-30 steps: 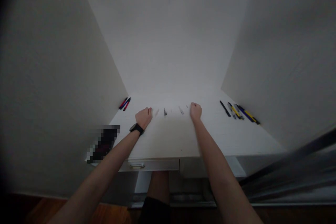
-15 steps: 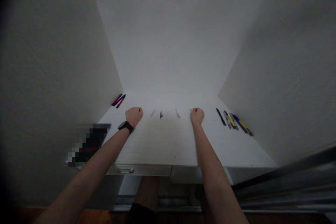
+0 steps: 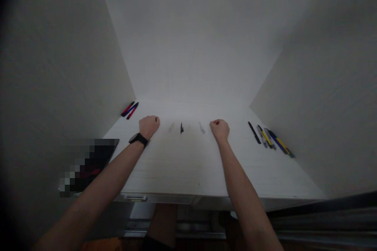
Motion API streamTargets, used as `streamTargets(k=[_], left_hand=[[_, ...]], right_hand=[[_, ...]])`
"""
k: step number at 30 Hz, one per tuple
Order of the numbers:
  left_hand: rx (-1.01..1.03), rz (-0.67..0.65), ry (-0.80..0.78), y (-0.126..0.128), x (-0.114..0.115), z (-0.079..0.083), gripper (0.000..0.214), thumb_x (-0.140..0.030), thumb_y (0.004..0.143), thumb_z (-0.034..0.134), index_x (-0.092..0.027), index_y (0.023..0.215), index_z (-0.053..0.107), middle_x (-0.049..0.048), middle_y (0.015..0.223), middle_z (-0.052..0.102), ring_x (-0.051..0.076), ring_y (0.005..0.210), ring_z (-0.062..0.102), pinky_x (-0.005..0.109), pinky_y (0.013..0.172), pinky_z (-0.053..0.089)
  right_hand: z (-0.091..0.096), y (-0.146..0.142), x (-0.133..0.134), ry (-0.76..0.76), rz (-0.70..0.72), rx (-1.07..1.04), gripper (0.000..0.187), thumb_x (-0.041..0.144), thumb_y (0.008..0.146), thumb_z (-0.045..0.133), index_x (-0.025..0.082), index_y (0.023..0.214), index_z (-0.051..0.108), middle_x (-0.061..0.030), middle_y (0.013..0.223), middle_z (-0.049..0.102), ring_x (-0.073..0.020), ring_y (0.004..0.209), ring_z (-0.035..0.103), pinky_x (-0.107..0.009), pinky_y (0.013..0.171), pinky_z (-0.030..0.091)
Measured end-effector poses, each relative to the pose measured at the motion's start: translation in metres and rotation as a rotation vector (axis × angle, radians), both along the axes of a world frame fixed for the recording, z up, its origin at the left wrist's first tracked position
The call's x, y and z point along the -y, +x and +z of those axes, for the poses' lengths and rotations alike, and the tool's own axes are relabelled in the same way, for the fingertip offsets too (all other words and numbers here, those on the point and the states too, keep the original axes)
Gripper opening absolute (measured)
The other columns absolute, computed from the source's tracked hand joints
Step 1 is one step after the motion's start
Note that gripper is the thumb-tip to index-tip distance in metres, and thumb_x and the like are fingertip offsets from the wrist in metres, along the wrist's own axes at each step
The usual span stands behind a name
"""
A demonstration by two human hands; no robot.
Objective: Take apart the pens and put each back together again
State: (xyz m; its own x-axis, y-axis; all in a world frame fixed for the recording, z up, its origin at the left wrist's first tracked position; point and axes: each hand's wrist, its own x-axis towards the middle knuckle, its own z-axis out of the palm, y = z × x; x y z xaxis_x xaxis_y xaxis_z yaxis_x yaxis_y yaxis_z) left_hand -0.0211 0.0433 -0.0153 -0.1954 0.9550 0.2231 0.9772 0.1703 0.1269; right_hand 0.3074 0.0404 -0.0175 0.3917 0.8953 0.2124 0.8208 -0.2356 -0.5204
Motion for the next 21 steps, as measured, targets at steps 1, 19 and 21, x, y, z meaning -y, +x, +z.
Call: streamTargets(k=[1, 19, 21], left_hand=[[0.004, 0.0, -0.003, 0.0, 0.0, 0.0, 0.048, -0.033, 0.097, 0.032, -0.01, 0.098, 0.074, 0.0199, 0.098, 0.073, 0.03, 0.092, 0.07, 0.038, 0.077, 0.048], [0.005, -0.021, 0.01, -0.001, -0.001, 0.0, 0.047, -0.032, 0.097, 0.033, -0.01, 0.097, 0.075, 0.0204, 0.097, 0.072, 0.029, 0.092, 0.069, 0.038, 0.079, 0.048], [0.009, -0.022, 0.013, -0.002, 0.0, 0.0, 0.047, -0.032, 0.097, 0.033, -0.01, 0.097, 0.075, 0.0201, 0.097, 0.072, 0.029, 0.092, 0.069, 0.038, 0.078, 0.048]], right_hand=[[0.002, -0.008, 0.003, 0.014, 0.027, 0.002, 0.025, 0.034, 0.083, 0.06, 0.016, 0.09, 0.077, -0.009, 0.084, 0.074, -0.0203, 0.078, 0.065, -0.029, 0.071, 0.043], [0.025, -0.036, 0.026, 0.076, -0.045, 0.254, 0.041, 0.041, 0.095, 0.04, 0.013, 0.098, 0.07, -0.015, 0.089, 0.073, -0.0259, 0.086, 0.066, -0.035, 0.079, 0.042], [0.024, -0.016, 0.023, -0.006, -0.153, 0.262, 0.046, 0.037, 0.097, 0.035, 0.01, 0.103, 0.071, -0.0193, 0.093, 0.073, -0.0277, 0.088, 0.069, -0.036, 0.077, 0.044]])
